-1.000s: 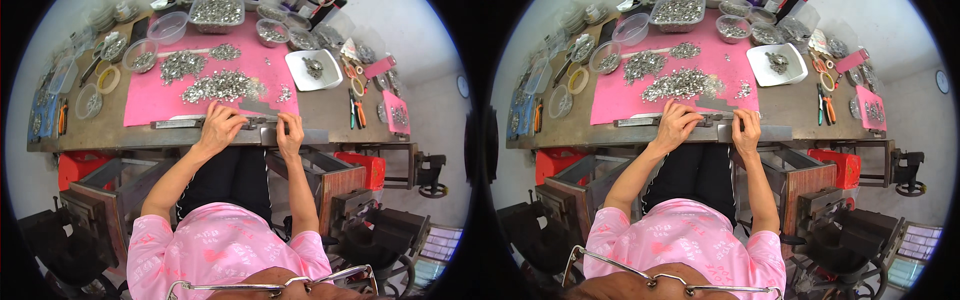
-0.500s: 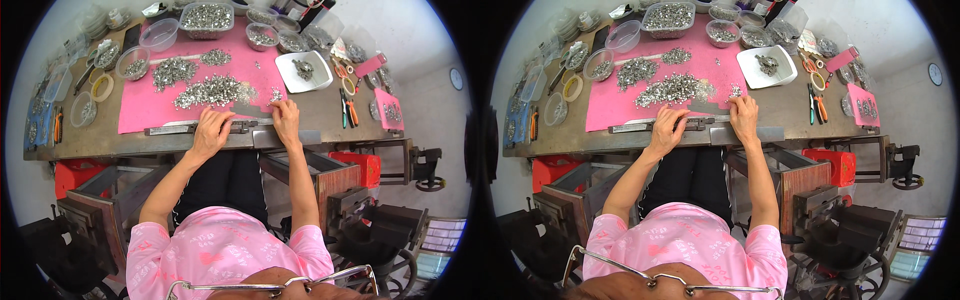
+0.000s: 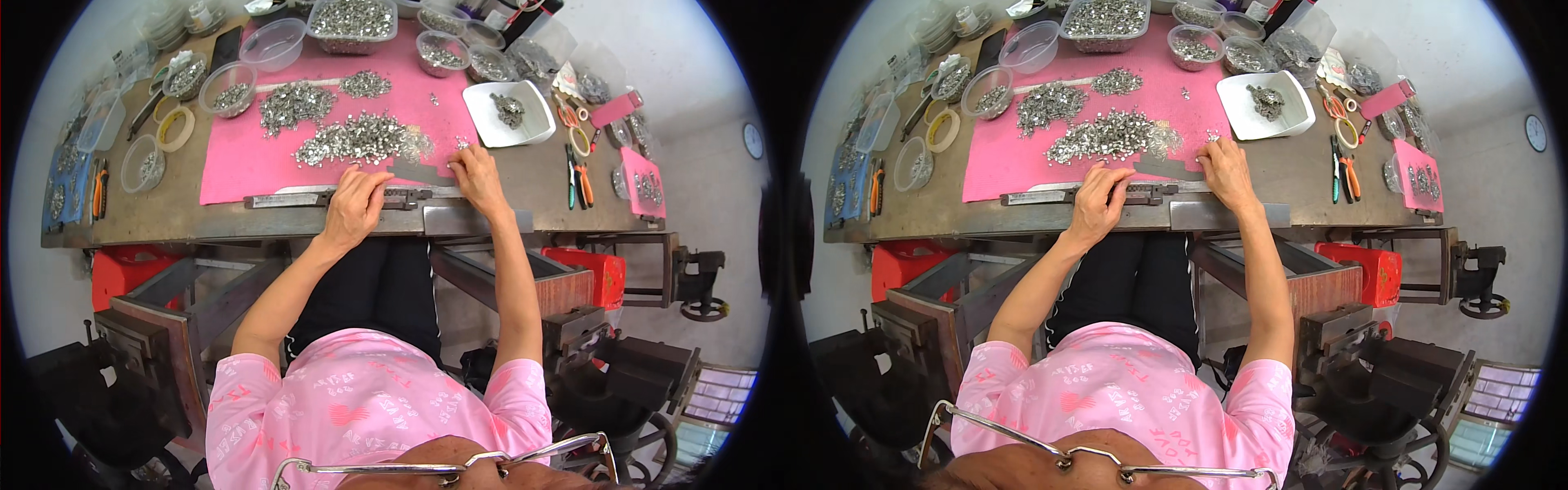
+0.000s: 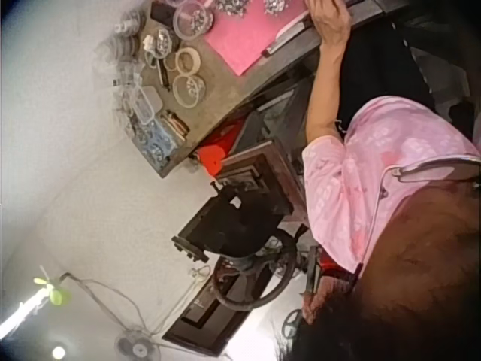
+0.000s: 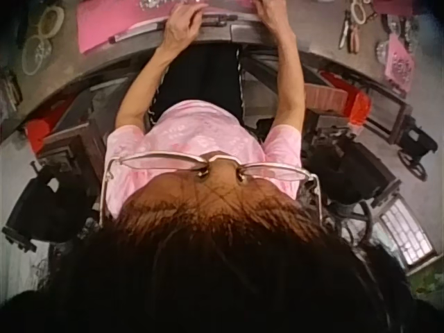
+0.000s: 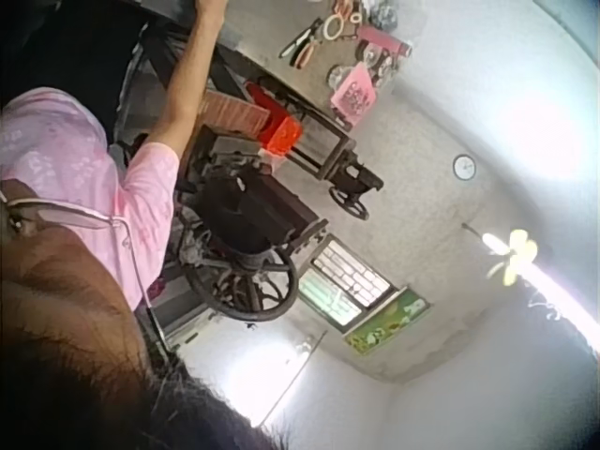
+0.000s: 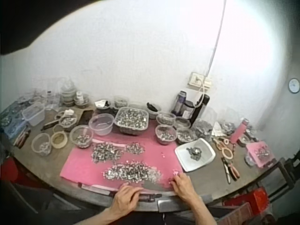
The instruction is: The person loads small metal clips into a grooved metal fixture by hand, places the fixture into a manual press machine, and turns the wheel to press it before resuming inserting clips into the fixture.
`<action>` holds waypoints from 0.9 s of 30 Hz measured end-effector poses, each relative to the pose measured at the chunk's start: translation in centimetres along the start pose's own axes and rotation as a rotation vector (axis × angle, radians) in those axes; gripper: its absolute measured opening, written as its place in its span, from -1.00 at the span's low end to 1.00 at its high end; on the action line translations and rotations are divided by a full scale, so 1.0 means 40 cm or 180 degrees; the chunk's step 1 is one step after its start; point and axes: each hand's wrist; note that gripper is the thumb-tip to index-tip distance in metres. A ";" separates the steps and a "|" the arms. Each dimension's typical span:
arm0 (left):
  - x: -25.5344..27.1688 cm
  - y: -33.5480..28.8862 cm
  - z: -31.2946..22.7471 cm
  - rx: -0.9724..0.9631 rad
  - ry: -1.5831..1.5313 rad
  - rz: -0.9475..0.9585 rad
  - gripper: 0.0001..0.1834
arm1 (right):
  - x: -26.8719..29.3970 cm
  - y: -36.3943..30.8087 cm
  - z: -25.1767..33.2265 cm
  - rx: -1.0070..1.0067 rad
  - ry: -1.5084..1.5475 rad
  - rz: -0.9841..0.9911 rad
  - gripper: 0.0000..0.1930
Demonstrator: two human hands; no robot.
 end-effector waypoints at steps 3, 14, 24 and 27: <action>0.001 -0.003 -0.002 0.0075 -0.0065 -0.0038 -0.74 | -0.016 -0.003 0.013 0.0092 -0.0149 -0.0131 -0.92; 0.003 0.002 -0.001 -0.0090 -0.0073 -0.0244 -0.58 | -0.108 -0.027 0.268 0.0765 0.0522 -0.0475 -0.86; 0.003 -0.001 -0.008 0.0052 0.0210 0.0190 -0.62 | -0.099 -0.031 0.254 0.0697 0.0861 -0.0473 -0.88; 0.005 0.001 -0.014 0.0036 0.0436 0.0337 -0.64 | -0.074 -0.039 0.187 0.0266 0.0834 -0.0897 -0.92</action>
Point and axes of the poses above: each hand's wrist, its own y-axis towards the middle knuckle, its own x-axis out of the back of the hand, z = x × y, and after that the axes turned 4 degrees about z, right-handed
